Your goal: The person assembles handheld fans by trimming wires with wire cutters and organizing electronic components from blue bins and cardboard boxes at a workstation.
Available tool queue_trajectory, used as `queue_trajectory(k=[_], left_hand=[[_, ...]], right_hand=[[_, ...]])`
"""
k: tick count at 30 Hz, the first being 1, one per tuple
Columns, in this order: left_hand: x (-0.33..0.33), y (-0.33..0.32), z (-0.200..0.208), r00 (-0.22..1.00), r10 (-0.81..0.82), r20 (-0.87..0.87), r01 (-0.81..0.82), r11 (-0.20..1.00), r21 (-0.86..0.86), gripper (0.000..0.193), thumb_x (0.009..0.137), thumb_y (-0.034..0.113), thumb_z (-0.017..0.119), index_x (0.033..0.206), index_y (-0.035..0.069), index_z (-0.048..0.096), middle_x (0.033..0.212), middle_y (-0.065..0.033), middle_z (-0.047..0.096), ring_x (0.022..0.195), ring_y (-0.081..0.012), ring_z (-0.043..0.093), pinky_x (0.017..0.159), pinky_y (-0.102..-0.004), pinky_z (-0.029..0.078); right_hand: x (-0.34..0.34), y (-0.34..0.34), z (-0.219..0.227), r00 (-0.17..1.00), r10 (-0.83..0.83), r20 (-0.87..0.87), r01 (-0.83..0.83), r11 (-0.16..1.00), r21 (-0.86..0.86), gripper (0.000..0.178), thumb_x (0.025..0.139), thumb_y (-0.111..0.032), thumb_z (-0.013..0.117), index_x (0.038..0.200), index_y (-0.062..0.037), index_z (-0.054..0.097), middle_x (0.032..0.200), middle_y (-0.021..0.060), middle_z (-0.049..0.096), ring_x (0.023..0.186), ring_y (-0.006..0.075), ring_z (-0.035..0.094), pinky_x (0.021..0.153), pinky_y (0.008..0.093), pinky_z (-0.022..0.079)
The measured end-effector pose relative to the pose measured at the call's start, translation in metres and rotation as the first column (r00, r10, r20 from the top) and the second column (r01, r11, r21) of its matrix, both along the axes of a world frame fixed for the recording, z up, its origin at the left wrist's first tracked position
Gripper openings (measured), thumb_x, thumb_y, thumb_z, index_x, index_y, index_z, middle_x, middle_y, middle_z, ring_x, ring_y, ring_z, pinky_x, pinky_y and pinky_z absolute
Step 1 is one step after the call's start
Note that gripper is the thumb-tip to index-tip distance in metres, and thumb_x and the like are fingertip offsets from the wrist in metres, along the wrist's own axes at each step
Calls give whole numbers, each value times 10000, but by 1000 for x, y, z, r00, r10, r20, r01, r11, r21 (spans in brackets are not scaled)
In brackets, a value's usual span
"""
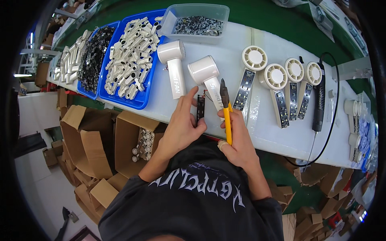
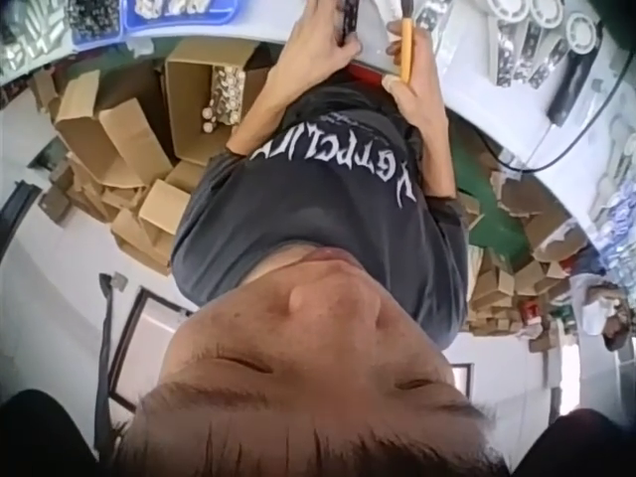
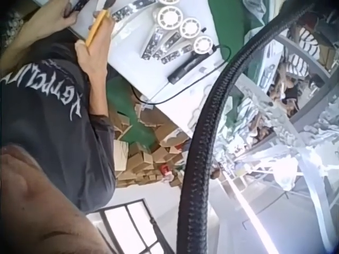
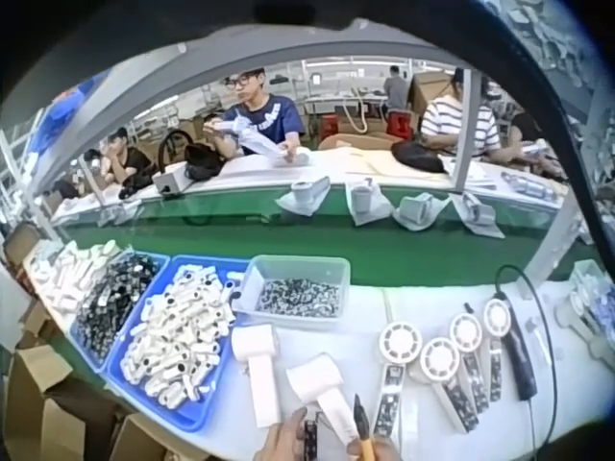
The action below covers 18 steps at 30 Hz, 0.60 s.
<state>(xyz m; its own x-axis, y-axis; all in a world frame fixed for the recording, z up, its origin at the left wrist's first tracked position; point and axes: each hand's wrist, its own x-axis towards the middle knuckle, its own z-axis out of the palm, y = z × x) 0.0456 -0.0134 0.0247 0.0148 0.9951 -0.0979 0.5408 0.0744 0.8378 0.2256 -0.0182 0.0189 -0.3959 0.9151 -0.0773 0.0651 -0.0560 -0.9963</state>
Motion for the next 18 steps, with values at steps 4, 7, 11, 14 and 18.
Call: queue_trajectory(k=[4, 7, 11, 14, 18], left_hand=[[1, 2, 3, 994, -44, -97, 43, 999, -7, 591, 739, 59, 615, 1283, 25, 385, 926, -162, 525, 703, -299, 554, 588, -374, 464], [4, 1, -5, 993, -8, -121, 11, 1000, 20, 625, 723, 50, 643, 1291, 29, 383, 928, -137, 528, 610, -217, 528, 539, -311, 443], [3, 4, -7, 994, 13, -110, -15, 1000, -14, 654, 707, 37, 673, 1293, 32, 382, 929, -111, 533, 522, -136, 512, 490, -245, 428], [3, 10, -4, 1000, -21, 3, 21, 979, -204, 638, 704, 29, 679, 1273, 27, 388, 924, -108, 538, 537, -140, 541, 494, -237, 443], [10, 0, -1, 995, 46, 85, -38, 995, -91, 603, 714, 10, 681, 1248, 31, 402, 909, -105, 568, 558, -137, 564, 510, -219, 461]], right_hand=[[2, 0, -6, 999, 15, 49, -15, 1000, 1, 727, 532, -147, 497, 1239, -15, 393, 1225, 120, 388, 882, 217, 440, 786, 296, 366], [1, 0, -6, 998, 13, 62, -14, 1000, 15, 731, 528, -144, 496, 1240, -16, 392, 1227, 122, 386, 882, 217, 440, 786, 298, 367], [1, -1, -5, 997, 12, 70, -14, 999, 30, 734, 523, -135, 492, 1241, -16, 392, 1230, 124, 382, 880, 217, 440, 787, 300, 368], [2, -1, -6, 998, 14, 56, -16, 999, 28, 733, 519, -118, 485, 1239, -15, 393, 1234, 126, 378, 877, 217, 440, 788, 301, 370], [4, -2, -5, 997, 24, 80, -28, 999, 40, 738, 518, -103, 482, 1245, -13, 394, 1232, 129, 391, 879, 217, 445, 792, 302, 373]])
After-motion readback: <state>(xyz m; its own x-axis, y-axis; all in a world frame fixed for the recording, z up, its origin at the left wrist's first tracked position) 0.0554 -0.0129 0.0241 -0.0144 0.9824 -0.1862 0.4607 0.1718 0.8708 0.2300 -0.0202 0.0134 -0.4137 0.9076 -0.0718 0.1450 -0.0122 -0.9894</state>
